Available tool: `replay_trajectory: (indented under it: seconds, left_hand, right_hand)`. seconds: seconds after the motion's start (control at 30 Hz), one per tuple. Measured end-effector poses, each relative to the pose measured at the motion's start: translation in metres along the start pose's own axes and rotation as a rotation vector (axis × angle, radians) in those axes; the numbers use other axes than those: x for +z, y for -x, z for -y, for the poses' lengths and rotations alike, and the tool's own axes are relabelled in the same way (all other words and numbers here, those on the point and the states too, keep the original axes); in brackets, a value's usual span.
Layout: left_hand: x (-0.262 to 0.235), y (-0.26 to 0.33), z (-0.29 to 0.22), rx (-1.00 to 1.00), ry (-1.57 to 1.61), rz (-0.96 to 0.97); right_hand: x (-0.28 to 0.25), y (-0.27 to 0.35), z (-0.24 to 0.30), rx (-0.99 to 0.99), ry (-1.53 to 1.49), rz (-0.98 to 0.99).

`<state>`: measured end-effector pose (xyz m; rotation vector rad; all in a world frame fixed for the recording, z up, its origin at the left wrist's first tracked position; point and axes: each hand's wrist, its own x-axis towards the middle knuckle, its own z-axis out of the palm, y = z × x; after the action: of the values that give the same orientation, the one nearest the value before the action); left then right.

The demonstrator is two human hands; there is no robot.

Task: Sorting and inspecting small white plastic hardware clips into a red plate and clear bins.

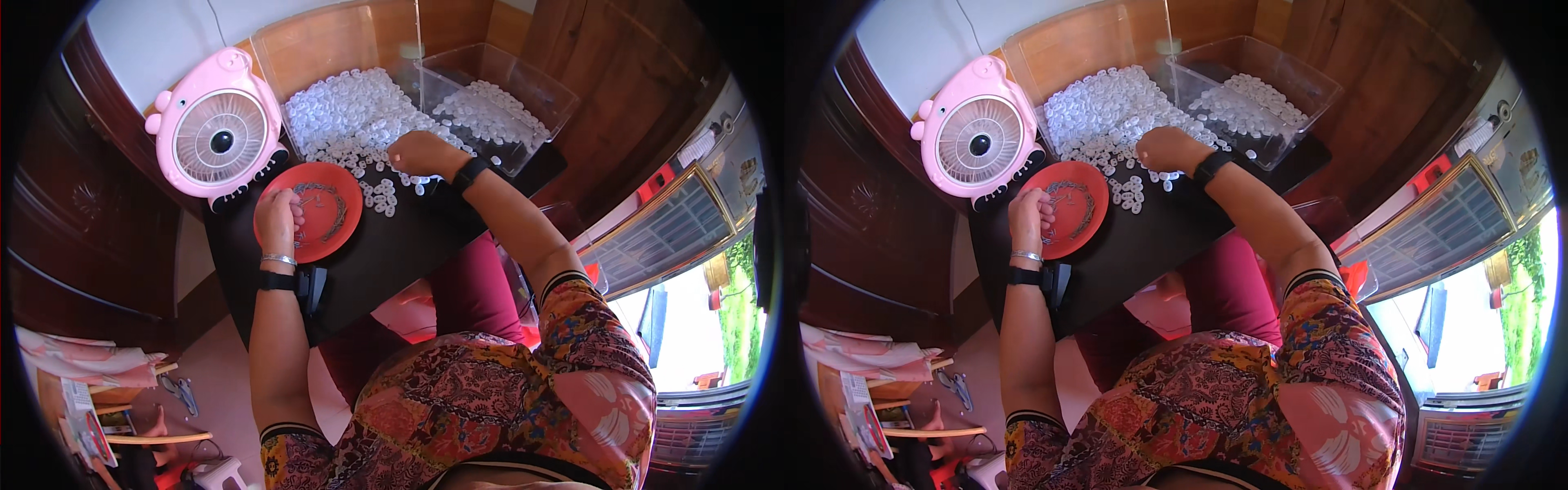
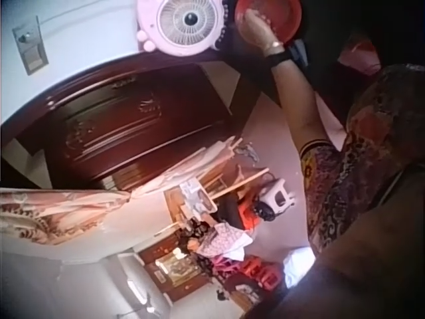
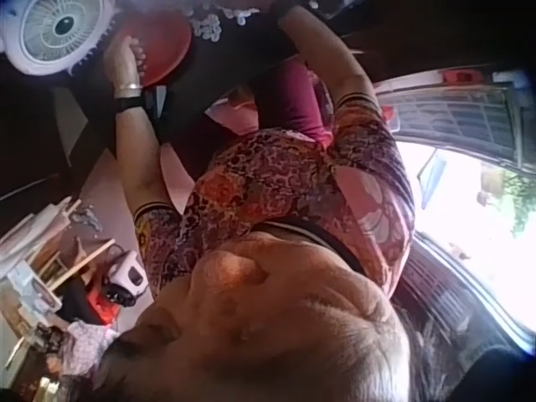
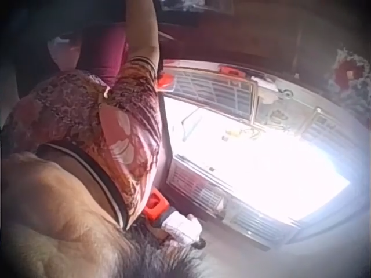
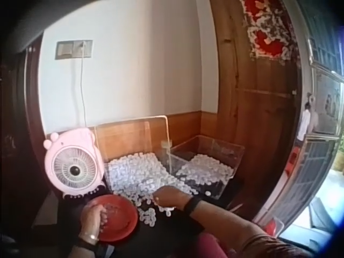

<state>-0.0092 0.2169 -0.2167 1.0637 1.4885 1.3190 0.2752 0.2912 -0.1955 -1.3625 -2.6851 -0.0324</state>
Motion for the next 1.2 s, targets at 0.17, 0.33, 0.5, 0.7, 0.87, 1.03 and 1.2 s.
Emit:
replay_trajectory:
  seconds: [0.17, 0.33, 0.5, 0.7, 0.87, 1.03, 1.2]
  left_hand:
    - [0.004, 0.003, -0.001, 0.002, -0.046, 0.038]
    - [0.007, 0.005, -0.003, -0.005, -0.051, 0.041]
    - [0.005, 0.005, -0.002, 0.000, -0.048, 0.050]
    - [0.006, 0.006, -0.001, -0.008, -0.027, 0.048]
    - [0.007, 0.008, -0.003, -0.018, -0.016, 0.064]
    - [0.003, 0.004, 0.000, -0.028, 0.034, 0.064]
    - [0.007, 0.006, -0.003, -0.075, 0.063, 0.052]
  right_hand:
    - [0.010, -0.021, -0.017, -0.048, -0.156, -0.265]
    - [0.031, -0.036, -0.012, -0.011, -0.103, -0.325]
    - [0.036, -0.046, -0.010, 0.002, 0.000, -0.279]
    - [0.026, -0.045, -0.013, 0.036, -0.194, -0.160]
    - [0.029, -0.047, -0.013, -0.126, -0.227, -0.476]
    - [0.048, -0.056, -0.011, -0.215, -0.112, -0.277]
    - [0.016, -0.028, -0.002, -0.152, -0.312, -0.010]
